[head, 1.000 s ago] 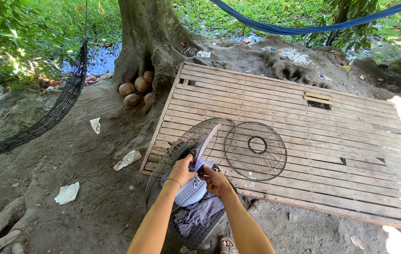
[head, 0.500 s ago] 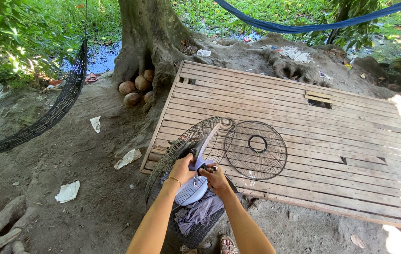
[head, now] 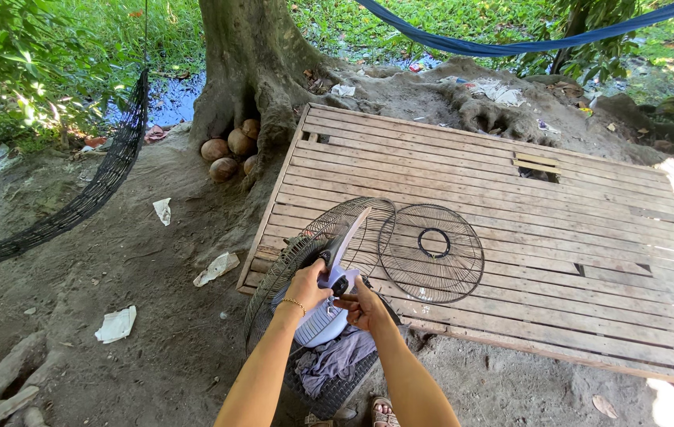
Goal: The person disassembles a standing electric fan on a wooden table, removing the front grille and unscrewing the blade cap to take off the fan blades, then works on the small center parts and reattaches the blades, spinning them at the end.
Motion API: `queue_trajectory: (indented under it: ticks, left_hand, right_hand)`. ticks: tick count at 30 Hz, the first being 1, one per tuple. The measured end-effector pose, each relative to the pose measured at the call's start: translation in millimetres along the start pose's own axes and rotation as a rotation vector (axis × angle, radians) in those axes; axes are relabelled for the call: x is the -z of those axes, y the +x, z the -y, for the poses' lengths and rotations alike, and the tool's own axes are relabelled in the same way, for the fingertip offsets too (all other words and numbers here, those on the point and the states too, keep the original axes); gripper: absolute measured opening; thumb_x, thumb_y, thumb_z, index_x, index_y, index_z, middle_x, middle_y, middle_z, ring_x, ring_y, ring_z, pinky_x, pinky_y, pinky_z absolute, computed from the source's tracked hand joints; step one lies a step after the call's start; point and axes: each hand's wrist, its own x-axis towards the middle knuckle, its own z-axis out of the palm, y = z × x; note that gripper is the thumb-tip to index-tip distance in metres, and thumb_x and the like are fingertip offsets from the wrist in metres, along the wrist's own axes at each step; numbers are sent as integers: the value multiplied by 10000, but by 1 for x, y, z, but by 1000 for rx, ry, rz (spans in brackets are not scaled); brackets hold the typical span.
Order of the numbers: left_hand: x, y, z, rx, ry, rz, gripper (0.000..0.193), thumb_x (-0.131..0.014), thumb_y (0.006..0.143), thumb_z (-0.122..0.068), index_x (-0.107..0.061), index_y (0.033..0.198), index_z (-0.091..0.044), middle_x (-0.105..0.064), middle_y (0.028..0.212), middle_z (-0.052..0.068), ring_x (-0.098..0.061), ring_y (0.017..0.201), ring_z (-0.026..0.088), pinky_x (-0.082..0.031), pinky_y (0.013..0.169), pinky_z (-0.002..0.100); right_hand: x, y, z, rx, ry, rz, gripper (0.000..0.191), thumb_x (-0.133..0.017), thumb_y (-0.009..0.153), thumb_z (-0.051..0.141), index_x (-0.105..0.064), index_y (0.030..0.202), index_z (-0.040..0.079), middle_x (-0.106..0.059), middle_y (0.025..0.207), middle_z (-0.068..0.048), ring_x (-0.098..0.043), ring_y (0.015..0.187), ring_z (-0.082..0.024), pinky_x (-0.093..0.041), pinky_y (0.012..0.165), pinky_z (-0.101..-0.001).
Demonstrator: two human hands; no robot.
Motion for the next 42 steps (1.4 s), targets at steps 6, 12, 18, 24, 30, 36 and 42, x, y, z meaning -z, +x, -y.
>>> queue_trajectory:
  ticks: [6, 12, 18, 24, 30, 36, 42]
  left_hand:
    - [-1, 0, -1, -14, -13, -22, 504, -900, 650, -111, -600, 1051, -50, -743, 1041, 151, -699, 1023, 360, -564, 874, 441]
    - [2, -1, -4, -32, -80, -20, 443, -875, 762, -256, -607, 1041, -40, -759, 1006, 147, -731, 969, 351, -583, 838, 434]
    - [1, -1, -6, 44, -73, -57, 502, -859, 782, -332, -618, 1120, -50, -752, 1027, 164, -726, 974, 354, -582, 848, 433]
    - [-2, -1, -1, -21, -34, -74, 519, -838, 797, -373, -714, 1206, -79, -749, 1022, 205, -723, 961, 371, -577, 858, 432]
    - [-4, 2, 1, 3, -23, -36, 530, -836, 787, -357, -717, 1216, -70, -741, 1008, 227, -722, 951, 374, -577, 849, 428]
    - [-4, 2, 3, -13, -8, -12, 519, -815, 805, -351, -712, 1228, -68, -738, 990, 227, -718, 938, 379, -575, 841, 436]
    - [0, 2, -5, -71, 36, -24, 490, -801, 824, -367, -719, 1205, -71, -739, 968, 221, -716, 922, 384, -574, 829, 451]
  right_hand:
    - [-14, -1, -1, -22, -143, 64, 741, -502, 942, 754, -594, 884, 20, -670, 729, -101, -281, 443, -29, -281, 376, -178]
    - [-16, 0, -6, 30, -92, 63, 716, -508, 929, 761, -584, 858, 53, -641, 693, -75, -274, 459, -45, -278, 393, -188]
    - [-23, -2, -13, 116, -18, 22, 623, -545, 937, 708, -606, 908, 89, -643, 732, -76, -316, 483, -57, -297, 407, -199]
    - [-28, -5, -18, 160, 62, -17, 552, -583, 945, 654, -619, 932, 103, -642, 761, -98, -349, 490, -59, -306, 407, -201]
    - [-25, -3, -19, 218, 85, 25, 523, -629, 950, 583, -643, 930, 61, -659, 760, -135, -371, 484, -75, -335, 412, -217]
    - [-24, -2, -24, 369, 11, -9, 449, -667, 958, 490, -645, 926, 42, -629, 750, -103, -475, 520, -111, -367, 439, -257]
    - [-20, -8, -34, 684, -225, 14, 424, -690, 978, 446, -610, 935, 31, -611, 766, -71, -457, 562, -110, -368, 449, -271]
